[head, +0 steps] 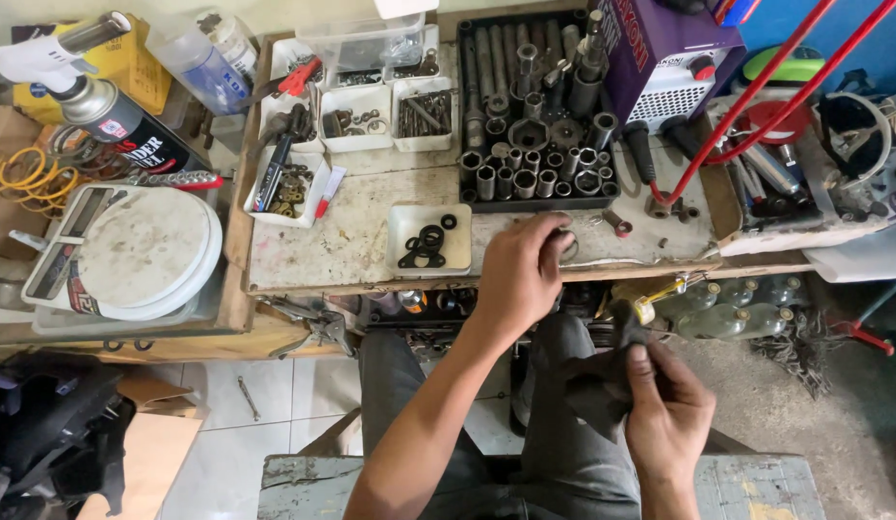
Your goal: The person sits at a cluttered workbench and sorts small black mechanical parts, likely O-rings or washers, by hand. They pick up individual pieces, inspect them, and place them into a small white container or back onto the table.
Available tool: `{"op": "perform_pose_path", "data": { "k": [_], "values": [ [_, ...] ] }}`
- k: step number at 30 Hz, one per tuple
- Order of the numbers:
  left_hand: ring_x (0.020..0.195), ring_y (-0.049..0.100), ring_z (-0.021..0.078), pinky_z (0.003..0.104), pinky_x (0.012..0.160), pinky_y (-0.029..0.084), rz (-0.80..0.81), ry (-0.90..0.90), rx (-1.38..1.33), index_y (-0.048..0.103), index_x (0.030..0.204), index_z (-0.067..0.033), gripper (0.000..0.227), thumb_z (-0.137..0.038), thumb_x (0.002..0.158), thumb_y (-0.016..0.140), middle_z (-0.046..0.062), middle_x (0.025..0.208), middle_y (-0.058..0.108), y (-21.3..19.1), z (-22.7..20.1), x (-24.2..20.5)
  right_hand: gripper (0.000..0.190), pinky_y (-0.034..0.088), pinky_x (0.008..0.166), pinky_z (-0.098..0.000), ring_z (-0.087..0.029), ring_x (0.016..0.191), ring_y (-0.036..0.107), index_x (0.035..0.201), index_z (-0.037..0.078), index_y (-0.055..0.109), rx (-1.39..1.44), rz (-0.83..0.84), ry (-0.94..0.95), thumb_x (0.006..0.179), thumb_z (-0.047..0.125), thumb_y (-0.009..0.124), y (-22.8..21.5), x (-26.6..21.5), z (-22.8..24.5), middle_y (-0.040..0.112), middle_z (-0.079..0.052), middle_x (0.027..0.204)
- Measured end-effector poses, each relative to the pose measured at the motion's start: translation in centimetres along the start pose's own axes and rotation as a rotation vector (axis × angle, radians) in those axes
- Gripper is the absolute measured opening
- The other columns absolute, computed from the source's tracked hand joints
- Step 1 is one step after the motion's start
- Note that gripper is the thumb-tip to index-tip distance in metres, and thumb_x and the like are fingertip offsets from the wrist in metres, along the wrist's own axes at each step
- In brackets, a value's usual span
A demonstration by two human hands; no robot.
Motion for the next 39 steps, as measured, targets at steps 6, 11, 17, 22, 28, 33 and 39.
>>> {"op": "perform_pose_path", "data": {
  "k": [6,11,17,22,28,33,39],
  "values": [
    [0.078,0.076,0.024,0.03,0.062,0.06,0.161,0.022,-0.221,0.062,0.123,-0.001,0.042,0.016,0.085,0.066,0.015,0.104,0.075,-0.9,-4.2,-4.6,0.029,0.048,0.09,-0.0252,-0.018,0.099,0.061,0.127,-0.009,0.065,0.062,0.072,-0.181,0.103,0.006,0.06,-0.8,0.8,0.3,0.068,-0.017,0.125],
    [0.077,0.071,0.0318,0.038,0.068,0.057,0.176,0.003,-0.261,0.063,0.121,0.0022,0.038,0.009,0.085,0.066,0.018,0.106,0.074,-0.9,-5.3,-6.7,0.032,0.05,0.1,-0.0278,-0.023,0.116,0.064,0.129,-0.01,0.064,0.106,0.244,-0.194,0.099,0.0,0.059,2.1,-0.1,1.9,0.067,-0.018,0.133],
    [0.08,0.069,0.0196,0.029,0.074,0.056,0.215,-0.266,-0.594,0.065,0.124,0.0034,0.042,0.012,0.082,0.066,0.013,0.102,0.075,-0.7,-3.5,-7.8,0.034,0.053,0.08,-0.0238,-0.018,0.09,0.068,0.124,-0.009,0.069,-0.008,0.196,-0.165,0.091,-0.003,0.07,1.7,0.2,0.5,0.075,-0.017,0.112],
    [0.086,0.069,0.0126,0.023,0.082,0.055,0.253,-0.614,-0.952,0.068,0.122,0.0017,0.038,0.012,0.086,0.067,0.008,0.1,0.075,1.9,-0.3,-9.5,0.026,0.045,0.059,-0.0194,-0.01,0.068,0.058,0.116,-0.007,0.074,-0.075,0.193,-0.178,0.091,-0.004,0.072,2.0,0.0,0.6,0.072,-0.009,0.084],
    [0.09,0.071,0.0162,0.025,0.085,0.058,0.119,-0.805,-1.222,0.071,0.119,0.0052,0.034,0.007,0.085,0.074,0.015,0.104,0.076,4.7,2.6,-9.9,0.019,0.046,0.062,-0.0235,-0.011,0.067,0.055,0.114,-0.004,0.076,-0.312,-0.08,-0.355,0.095,-0.002,0.074,1.9,-0.5,3.5,0.073,-0.008,0.086],
    [0.087,0.071,0.0164,0.026,0.082,0.059,0.062,-0.849,-1.24,0.072,0.116,0.0043,0.03,0.009,0.086,0.073,0.014,0.098,0.076,4.8,3.0,-9.3,0.019,0.039,0.052,-0.0226,-0.012,0.059,0.053,0.113,-0.008,0.076,-0.315,-0.125,-0.462,0.094,-0.007,0.077,1.8,-0.4,4.7,0.07,-0.012,0.081],
    [0.085,0.069,0.014,0.022,0.081,0.054,0.089,-0.854,-1.218,0.074,0.116,0.004,0.031,0.007,0.085,0.073,0.013,0.099,0.076,5.2,3.2,-8.7,0.024,0.044,0.065,-0.0259,-0.016,0.071,0.055,0.113,-0.005,0.073,-0.32,0.063,-0.336,0.089,-0.004,0.072,2.1,0.4,4.5,0.068,-0.01,0.09]
  ]
}}
Point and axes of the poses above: each hand's wrist, its own x-axis towards the middle knuckle, its own y-axis out of the palm, z = x × y, the point moved 7 cm from there along x, towards the middle knuckle
